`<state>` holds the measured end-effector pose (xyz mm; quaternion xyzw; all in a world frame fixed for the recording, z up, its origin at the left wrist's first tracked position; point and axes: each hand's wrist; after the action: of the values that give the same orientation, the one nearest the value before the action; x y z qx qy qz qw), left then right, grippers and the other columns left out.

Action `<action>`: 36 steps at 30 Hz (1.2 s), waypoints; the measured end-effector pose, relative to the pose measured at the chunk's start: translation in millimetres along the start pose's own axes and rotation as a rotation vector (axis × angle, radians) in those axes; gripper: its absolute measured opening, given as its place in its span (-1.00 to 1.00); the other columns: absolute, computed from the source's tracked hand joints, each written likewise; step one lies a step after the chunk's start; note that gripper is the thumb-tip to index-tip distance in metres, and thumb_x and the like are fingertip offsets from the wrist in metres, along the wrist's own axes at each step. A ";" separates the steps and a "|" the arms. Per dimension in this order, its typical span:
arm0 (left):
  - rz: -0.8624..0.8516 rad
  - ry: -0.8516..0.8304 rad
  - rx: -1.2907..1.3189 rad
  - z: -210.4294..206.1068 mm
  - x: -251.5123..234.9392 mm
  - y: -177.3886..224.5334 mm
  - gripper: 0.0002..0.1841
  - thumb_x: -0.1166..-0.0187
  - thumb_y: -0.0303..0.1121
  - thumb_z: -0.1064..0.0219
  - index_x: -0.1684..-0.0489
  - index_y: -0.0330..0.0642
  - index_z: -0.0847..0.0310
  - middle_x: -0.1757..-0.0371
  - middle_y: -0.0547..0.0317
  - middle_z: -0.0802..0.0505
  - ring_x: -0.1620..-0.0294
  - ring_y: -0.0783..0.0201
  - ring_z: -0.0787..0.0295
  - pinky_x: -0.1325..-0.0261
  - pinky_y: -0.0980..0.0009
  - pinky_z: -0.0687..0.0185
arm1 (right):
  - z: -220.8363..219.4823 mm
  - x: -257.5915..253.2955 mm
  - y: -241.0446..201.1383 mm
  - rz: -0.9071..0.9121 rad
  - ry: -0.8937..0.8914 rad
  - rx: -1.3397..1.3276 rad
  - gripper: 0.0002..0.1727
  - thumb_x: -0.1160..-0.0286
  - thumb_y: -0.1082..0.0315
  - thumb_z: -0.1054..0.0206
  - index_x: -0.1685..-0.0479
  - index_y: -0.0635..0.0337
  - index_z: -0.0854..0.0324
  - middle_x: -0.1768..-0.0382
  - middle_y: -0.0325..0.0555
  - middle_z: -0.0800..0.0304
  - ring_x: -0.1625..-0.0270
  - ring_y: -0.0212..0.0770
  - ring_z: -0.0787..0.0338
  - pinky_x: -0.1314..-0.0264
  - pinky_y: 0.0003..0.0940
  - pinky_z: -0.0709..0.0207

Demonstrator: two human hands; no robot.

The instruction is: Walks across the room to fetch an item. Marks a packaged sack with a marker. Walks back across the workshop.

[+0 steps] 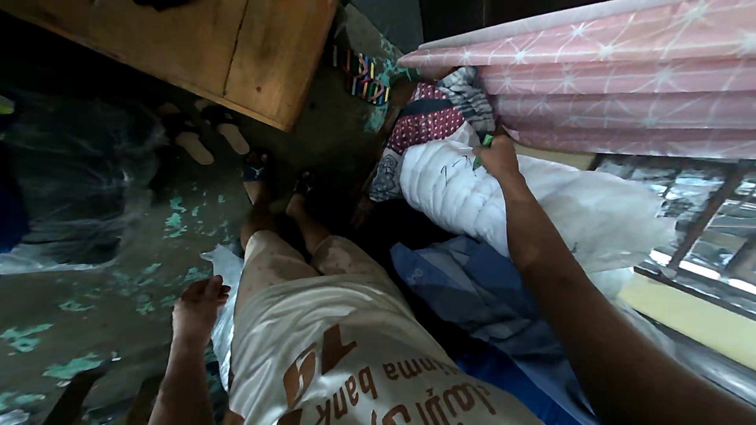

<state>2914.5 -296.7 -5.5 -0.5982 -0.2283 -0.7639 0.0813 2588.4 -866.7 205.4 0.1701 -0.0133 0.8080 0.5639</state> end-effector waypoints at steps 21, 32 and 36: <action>-0.019 -0.016 -0.011 -6.3 -5.9 16.7 -0.51 -0.79 0.01 -0.18 -0.32 -0.27 -0.58 0.08 0.04 -0.85 0.22 0.31 -0.82 0.04 0.25 -0.79 | -57.0 18.2 9.7 -0.113 -0.695 0.102 -0.64 -0.43 -0.02 -0.47 0.24 0.14 -0.78 0.28 0.16 -0.81 0.12 0.25 -0.82 0.11 0.42 -0.59; 0.033 -0.010 -0.016 -5.7 -13.6 -0.3 -0.49 -0.79 0.04 -0.16 -0.31 -0.28 -0.58 0.10 0.04 -0.86 0.24 0.32 -0.83 0.04 0.26 -0.79 | -58.8 13.9 9.9 -0.177 -0.594 0.101 -0.58 -0.39 -0.01 -0.48 0.32 0.25 -0.72 0.28 0.23 -0.78 0.11 0.28 -0.81 0.11 0.41 -0.60; 0.021 -0.002 -0.014 -7.4 -13.4 -3.9 -0.50 -0.79 0.04 -0.17 -0.28 -0.27 -0.59 0.14 0.06 -0.86 0.28 0.32 -0.84 0.08 0.27 -0.80 | -51.4 12.8 5.5 -0.204 -0.632 0.170 -0.51 -0.30 -0.04 -0.53 0.33 0.32 -0.70 0.25 0.27 -0.78 0.09 0.33 -0.80 0.10 0.43 -0.59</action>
<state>2910.1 -298.5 -20.5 -0.6018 -0.2167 -0.7640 0.0848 2566.1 -846.1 161.6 0.4589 -0.1030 0.6530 0.5936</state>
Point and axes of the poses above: each hand's wrist, its own x-axis away from the middle knuckle, its own z-axis out of the back of the hand, y = z × x
